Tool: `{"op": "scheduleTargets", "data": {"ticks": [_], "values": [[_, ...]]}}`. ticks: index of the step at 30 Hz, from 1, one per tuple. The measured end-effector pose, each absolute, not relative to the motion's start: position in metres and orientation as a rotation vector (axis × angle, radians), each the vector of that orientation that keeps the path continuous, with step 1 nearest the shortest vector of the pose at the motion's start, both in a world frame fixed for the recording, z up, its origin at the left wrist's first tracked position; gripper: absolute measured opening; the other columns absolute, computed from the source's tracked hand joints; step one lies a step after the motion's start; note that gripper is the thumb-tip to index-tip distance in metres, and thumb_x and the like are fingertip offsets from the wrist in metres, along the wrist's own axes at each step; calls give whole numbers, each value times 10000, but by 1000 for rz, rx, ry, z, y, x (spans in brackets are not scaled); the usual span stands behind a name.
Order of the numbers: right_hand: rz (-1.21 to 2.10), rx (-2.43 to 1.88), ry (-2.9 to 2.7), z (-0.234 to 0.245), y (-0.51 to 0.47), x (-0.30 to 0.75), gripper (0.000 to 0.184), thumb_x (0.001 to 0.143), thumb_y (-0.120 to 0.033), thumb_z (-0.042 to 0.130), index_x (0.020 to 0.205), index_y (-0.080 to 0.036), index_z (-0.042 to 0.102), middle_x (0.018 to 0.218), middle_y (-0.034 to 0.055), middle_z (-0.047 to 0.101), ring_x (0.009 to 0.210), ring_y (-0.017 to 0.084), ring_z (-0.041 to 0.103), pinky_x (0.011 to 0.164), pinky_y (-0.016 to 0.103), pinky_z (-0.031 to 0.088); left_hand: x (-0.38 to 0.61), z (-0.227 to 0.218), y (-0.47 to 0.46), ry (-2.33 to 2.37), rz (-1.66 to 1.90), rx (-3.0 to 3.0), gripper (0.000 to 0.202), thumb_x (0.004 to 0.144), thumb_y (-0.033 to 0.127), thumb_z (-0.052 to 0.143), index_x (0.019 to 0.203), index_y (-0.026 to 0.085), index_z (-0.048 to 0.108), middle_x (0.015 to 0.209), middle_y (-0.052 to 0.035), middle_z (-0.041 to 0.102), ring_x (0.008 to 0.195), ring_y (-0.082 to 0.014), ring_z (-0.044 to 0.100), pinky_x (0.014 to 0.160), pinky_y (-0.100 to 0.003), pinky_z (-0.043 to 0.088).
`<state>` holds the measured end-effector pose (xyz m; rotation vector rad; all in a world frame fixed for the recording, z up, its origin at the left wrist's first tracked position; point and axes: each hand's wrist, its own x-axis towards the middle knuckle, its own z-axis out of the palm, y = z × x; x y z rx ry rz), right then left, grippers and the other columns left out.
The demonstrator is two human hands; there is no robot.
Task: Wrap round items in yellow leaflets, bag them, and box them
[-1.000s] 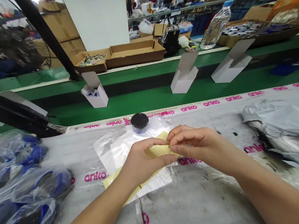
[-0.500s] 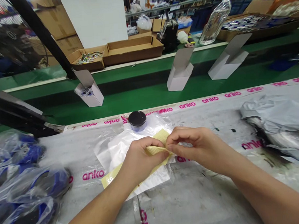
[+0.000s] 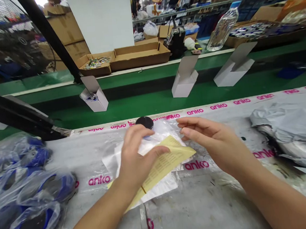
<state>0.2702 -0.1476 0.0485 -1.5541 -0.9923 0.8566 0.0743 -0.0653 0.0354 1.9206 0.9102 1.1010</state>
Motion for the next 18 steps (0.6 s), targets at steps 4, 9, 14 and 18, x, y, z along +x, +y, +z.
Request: {"op": "scheduleTargets", "data": {"ticks": [4,9,14,18], "values": [[848,-1580,-1225,42,-148,267,565,825,-484,735,1342,-289,613,1225,92,658,991,248,654,828,402,577,67,29,-29,1070,974,1841,673,729,240,831,1323,286,518,1455,-90,530,1383,-288,480,1159,-514,386],[908,-1671,-1338,35,-149,271,656,822,-458,716,1429,-304,520,1323,107,616,1005,266,659,832,438,597,66,16,-15,961,762,1724,883,731,137,804,1482,301,368,1348,-89,626,1308,-271,569,1148,-497,410],[657,-1595,-1341,43,-150,262,394,869,-438,705,1228,-286,652,1212,78,662,1039,267,638,942,466,539,60,10,-27,878,881,2067,668,643,91,866,1222,283,594,1307,-53,569,1278,-266,559,1079,-437,468],[716,-1499,-1310,56,-149,244,182,892,-409,674,998,-262,694,1019,64,680,877,230,642,775,390,545,58,9,-30,814,888,2071,603,695,155,845,1187,263,514,1386,-80,551,1285,-278,560,1041,-452,483]]}}
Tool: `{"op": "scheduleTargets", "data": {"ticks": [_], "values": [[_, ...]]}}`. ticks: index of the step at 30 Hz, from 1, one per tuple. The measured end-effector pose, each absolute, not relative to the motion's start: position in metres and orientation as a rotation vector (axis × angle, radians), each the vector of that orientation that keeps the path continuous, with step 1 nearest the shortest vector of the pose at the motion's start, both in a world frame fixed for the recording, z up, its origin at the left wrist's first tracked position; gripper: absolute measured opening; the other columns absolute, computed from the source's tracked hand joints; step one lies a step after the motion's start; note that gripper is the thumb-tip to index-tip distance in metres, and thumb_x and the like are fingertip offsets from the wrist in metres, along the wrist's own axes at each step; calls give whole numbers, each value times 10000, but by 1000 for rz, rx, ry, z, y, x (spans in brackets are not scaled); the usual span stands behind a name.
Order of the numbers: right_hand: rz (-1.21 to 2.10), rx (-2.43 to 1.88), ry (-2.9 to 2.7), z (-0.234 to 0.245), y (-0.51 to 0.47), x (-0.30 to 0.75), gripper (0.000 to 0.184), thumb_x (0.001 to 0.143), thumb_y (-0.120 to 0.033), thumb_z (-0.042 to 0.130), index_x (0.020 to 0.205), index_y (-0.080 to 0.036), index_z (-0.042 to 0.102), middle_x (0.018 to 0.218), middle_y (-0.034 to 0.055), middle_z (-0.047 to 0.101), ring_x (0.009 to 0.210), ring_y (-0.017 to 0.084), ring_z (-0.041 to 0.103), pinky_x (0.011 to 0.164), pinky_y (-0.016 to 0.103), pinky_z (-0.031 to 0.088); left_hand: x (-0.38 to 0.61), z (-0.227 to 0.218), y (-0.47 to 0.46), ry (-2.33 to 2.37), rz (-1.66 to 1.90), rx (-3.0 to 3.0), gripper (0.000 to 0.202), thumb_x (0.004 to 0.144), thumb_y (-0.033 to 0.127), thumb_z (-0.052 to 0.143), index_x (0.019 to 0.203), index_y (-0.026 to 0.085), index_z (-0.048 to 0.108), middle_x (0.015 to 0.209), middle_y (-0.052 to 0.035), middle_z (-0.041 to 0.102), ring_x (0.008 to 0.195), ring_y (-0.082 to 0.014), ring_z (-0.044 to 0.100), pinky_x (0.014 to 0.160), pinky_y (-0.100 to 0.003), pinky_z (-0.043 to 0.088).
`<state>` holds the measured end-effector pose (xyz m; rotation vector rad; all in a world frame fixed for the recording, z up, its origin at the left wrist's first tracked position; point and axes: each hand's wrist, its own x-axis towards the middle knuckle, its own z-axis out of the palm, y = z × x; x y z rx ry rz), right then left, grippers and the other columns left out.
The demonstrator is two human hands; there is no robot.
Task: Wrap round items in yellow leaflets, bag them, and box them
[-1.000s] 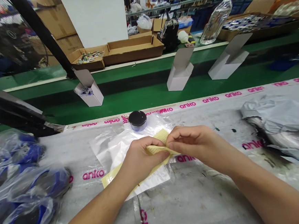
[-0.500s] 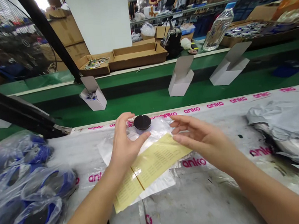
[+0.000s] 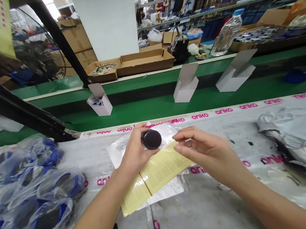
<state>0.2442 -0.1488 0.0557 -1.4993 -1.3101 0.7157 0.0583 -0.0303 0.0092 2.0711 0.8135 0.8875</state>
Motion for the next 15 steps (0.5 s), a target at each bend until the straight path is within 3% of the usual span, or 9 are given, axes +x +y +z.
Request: {"op": "scheduleTargets", "data": {"ticks": [3,7,11,15], "values": [[701,-1549,-1383,68,-143,238,106,875,-357,657,878,-258,697,947,55,679,885,233,628,796,390,512,57,14,-28,851,726,2023,648,729,154,820,1259,267,467,1358,-77,591,1233,-275,602,1052,-470,473],[715,-1593,-1457,90,-132,236,126,853,-360,652,805,-263,717,900,46,681,858,228,613,798,384,482,48,18,-24,819,658,2111,699,751,136,820,1346,267,478,1440,-102,548,1371,-303,504,1158,-507,391],[1111,-1538,-1304,99,-118,226,194,807,-424,681,798,-234,720,815,38,668,713,185,569,623,315,433,37,9,-24,720,764,2105,666,801,184,804,1376,283,484,1460,-111,540,1391,-284,497,1172,-499,397],[1390,-1571,-1124,88,-112,213,259,754,-455,717,849,-215,724,638,-16,519,568,127,426,525,271,300,35,0,-27,686,891,2074,639,753,172,845,1304,283,540,1399,-101,590,1338,-276,552,1130,-478,455]]}}
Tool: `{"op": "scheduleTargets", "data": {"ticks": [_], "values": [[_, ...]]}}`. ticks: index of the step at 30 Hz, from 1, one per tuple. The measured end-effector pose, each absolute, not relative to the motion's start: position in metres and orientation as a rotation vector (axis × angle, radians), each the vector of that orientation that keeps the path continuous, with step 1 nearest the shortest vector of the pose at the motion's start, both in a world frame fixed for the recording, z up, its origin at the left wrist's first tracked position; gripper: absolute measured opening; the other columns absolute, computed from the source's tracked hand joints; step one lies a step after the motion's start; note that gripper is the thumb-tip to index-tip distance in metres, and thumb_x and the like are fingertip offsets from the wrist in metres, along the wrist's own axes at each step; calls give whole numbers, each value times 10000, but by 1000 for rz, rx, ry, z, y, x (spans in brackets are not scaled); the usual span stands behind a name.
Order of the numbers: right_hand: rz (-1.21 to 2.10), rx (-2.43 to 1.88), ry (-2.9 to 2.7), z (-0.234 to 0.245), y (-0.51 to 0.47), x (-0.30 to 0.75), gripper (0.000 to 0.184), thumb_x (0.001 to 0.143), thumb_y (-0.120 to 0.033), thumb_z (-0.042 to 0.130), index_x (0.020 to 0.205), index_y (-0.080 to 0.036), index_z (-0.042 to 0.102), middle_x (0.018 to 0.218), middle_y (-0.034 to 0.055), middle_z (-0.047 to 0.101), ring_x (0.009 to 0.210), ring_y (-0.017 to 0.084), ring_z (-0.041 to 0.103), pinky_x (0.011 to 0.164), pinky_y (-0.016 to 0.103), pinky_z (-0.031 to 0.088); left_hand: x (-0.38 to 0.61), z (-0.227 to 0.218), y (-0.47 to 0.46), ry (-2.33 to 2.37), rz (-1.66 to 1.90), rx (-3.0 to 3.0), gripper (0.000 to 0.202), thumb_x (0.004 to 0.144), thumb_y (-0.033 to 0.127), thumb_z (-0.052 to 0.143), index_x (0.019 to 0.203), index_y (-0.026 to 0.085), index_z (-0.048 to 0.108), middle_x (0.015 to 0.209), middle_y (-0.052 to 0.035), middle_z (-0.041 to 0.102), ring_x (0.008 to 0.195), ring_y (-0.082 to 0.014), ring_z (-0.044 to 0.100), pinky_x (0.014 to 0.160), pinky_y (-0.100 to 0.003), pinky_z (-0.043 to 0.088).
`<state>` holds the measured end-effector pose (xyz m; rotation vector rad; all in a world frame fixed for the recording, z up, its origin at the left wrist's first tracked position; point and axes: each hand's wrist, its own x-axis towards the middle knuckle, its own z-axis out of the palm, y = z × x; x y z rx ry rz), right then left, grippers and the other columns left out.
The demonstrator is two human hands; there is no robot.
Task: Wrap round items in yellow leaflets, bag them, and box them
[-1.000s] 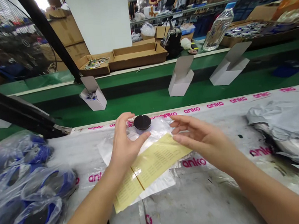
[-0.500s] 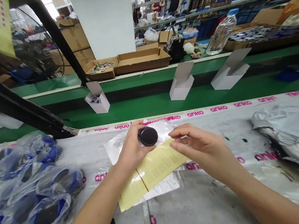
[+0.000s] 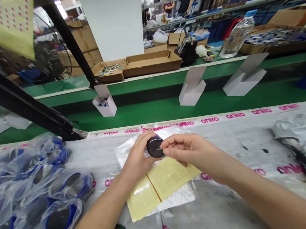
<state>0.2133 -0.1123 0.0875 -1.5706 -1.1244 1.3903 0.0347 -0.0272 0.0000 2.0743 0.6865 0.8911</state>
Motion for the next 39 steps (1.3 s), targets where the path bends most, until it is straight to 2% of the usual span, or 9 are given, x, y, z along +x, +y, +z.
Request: {"op": "scheduleTargets", "data": {"ticks": [4,7,16,20,24,30,39], "values": [[1468,-1584,-1058,74,-116,210,381,758,-513,721,1009,-227,745,653,-16,501,592,138,436,546,278,306,35,0,-29,689,927,2053,593,763,177,837,1272,274,548,1362,-105,608,1310,-279,573,1096,-477,488],[1465,-1574,-1057,70,-118,211,416,772,-531,722,1052,-225,752,659,-13,515,608,142,460,578,288,332,35,0,-29,665,948,2066,594,766,186,837,1275,274,545,1360,-106,610,1308,-280,577,1088,-474,499],[1461,-1570,-1073,66,-120,214,427,768,-562,747,1045,-238,766,671,-8,543,609,141,476,557,278,342,36,-2,-29,603,973,2097,553,808,194,802,1288,264,536,1353,-108,607,1303,-256,572,1094,-449,498],[1477,-1522,-1036,67,-120,214,389,737,-518,771,1007,-238,767,740,-2,576,618,131,484,594,287,378,35,-1,-29,616,956,2105,573,800,173,802,1297,275,536,1376,-106,592,1327,-265,553,1115,-473,480],[1482,-1524,-1018,70,-120,213,365,727,-494,775,988,-239,775,689,-11,572,616,138,493,603,293,399,35,-2,-29,637,941,2094,578,787,153,802,1291,280,549,1382,-108,589,1322,-273,556,1108,-492,486],[1481,-1536,-1035,73,-121,212,419,721,-508,750,1041,-238,766,732,1,584,627,143,497,615,303,413,36,-2,-30,640,946,2088,593,770,128,805,1284,281,553,1381,-108,590,1328,-273,557,1109,-492,489],[1455,-1541,-1044,75,-122,210,397,740,-486,718,1039,-228,754,663,-30,504,619,145,474,620,309,389,36,-1,-29,638,941,2099,607,758,112,806,1282,278,549,1394,-107,581,1324,-260,562,1117,-481,487]]}}
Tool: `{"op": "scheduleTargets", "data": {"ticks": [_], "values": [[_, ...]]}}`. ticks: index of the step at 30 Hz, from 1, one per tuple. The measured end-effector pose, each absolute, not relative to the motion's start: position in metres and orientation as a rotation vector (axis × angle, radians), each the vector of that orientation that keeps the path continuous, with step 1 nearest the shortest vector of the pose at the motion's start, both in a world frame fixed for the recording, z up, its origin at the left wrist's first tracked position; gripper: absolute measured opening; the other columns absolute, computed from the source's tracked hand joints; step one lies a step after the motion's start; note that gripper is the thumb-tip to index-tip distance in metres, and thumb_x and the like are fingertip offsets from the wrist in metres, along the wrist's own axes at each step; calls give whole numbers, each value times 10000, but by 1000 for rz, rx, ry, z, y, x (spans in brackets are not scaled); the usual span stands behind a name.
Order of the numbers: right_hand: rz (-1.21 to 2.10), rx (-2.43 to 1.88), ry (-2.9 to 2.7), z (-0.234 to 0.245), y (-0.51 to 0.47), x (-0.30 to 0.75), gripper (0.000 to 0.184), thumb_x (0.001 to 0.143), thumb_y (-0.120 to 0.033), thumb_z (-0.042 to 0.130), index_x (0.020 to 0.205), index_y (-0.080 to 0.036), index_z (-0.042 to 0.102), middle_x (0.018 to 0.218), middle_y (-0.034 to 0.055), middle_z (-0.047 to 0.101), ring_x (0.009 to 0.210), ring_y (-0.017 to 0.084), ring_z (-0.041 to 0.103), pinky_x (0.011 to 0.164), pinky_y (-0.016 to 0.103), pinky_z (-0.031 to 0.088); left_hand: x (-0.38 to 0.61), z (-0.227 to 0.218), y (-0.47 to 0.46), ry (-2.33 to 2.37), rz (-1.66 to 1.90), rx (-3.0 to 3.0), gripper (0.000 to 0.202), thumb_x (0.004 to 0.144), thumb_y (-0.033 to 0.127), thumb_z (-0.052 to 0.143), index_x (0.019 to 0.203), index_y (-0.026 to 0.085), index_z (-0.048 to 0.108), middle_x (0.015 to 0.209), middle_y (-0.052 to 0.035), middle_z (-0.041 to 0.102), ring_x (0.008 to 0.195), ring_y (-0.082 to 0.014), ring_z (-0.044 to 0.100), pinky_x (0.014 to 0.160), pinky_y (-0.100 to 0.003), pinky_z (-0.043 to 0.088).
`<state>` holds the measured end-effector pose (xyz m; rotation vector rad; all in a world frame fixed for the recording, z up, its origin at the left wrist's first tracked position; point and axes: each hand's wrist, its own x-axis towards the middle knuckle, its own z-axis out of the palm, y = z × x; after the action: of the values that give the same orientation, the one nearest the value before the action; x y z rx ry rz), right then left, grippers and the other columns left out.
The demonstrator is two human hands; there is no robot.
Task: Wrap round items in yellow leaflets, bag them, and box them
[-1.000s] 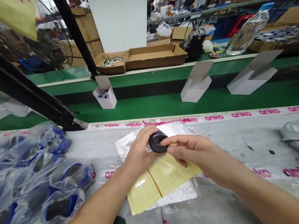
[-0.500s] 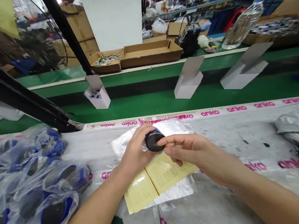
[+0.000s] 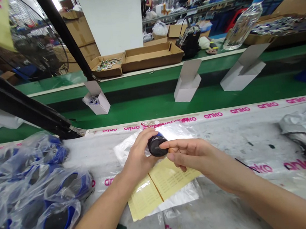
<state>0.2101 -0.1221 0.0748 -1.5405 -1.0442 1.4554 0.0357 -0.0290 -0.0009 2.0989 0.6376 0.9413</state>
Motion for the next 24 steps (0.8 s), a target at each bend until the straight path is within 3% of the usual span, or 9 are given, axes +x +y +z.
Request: {"op": "scheduleTargets", "data": {"ticks": [24], "values": [[1532,-1511,-940,72,-128,214,489,728,-457,764,1146,-204,746,741,-10,599,656,141,516,659,314,409,37,1,-29,631,949,2160,578,789,91,773,1288,271,545,1373,-94,596,1319,-235,564,1116,-426,490]]}}
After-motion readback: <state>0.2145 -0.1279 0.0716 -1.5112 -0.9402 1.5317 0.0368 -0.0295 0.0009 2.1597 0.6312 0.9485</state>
